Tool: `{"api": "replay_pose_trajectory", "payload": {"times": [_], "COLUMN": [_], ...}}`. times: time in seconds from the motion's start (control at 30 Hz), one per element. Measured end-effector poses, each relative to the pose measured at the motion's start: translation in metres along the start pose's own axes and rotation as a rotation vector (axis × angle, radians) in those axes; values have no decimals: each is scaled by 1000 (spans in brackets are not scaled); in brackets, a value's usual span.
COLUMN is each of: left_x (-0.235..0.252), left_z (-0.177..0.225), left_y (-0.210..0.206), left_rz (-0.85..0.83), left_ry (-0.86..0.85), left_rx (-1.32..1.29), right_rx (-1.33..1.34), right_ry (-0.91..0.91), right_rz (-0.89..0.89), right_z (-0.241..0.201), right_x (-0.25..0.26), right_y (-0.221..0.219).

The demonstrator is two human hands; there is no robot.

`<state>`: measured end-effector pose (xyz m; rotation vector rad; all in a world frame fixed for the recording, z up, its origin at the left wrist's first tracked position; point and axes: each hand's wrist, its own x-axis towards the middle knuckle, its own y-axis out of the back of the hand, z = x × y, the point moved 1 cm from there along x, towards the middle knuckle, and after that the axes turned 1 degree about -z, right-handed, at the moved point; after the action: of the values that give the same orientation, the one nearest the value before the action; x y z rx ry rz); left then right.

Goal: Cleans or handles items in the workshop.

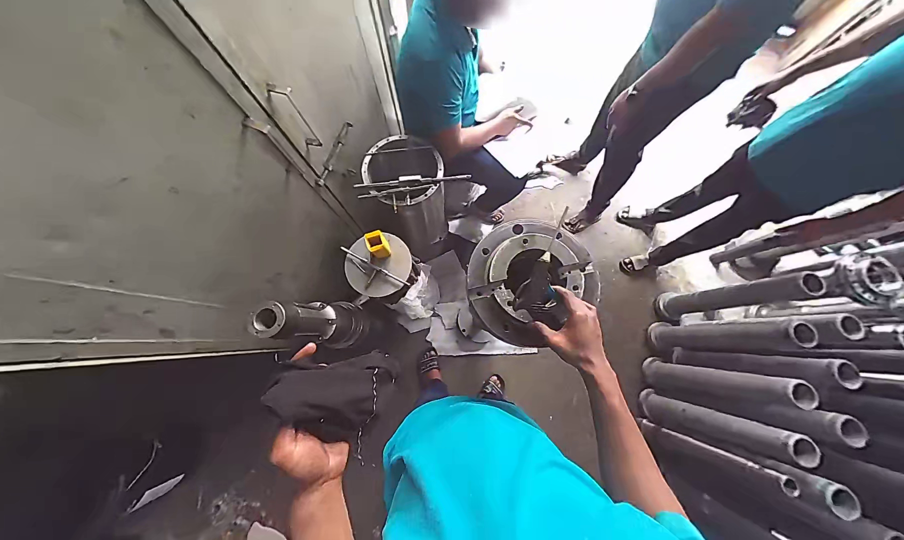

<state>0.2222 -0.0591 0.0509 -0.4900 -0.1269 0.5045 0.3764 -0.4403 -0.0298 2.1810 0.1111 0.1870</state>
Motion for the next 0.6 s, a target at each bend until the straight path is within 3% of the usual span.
{"api": "replay_pose_trajectory", "payload": {"times": [0.17, 0.33, 0.6], "left_x": [15, 26, 50], "left_z": [-9, -17, -25], "left_y": [-24, -32, -24], "left_rz": [-49, -95, -115], "left_ry": [64, 113, 196], "left_rx": [-61, -75, -69], "right_rx": [-36, -137, -117], "right_ry": [-5, -204, -291], "right_rz": [99, 256, 104], "right_z": [-5, -21, -46], "right_x": [21, 30, 37], "right_y": [1, -1, 36]}}
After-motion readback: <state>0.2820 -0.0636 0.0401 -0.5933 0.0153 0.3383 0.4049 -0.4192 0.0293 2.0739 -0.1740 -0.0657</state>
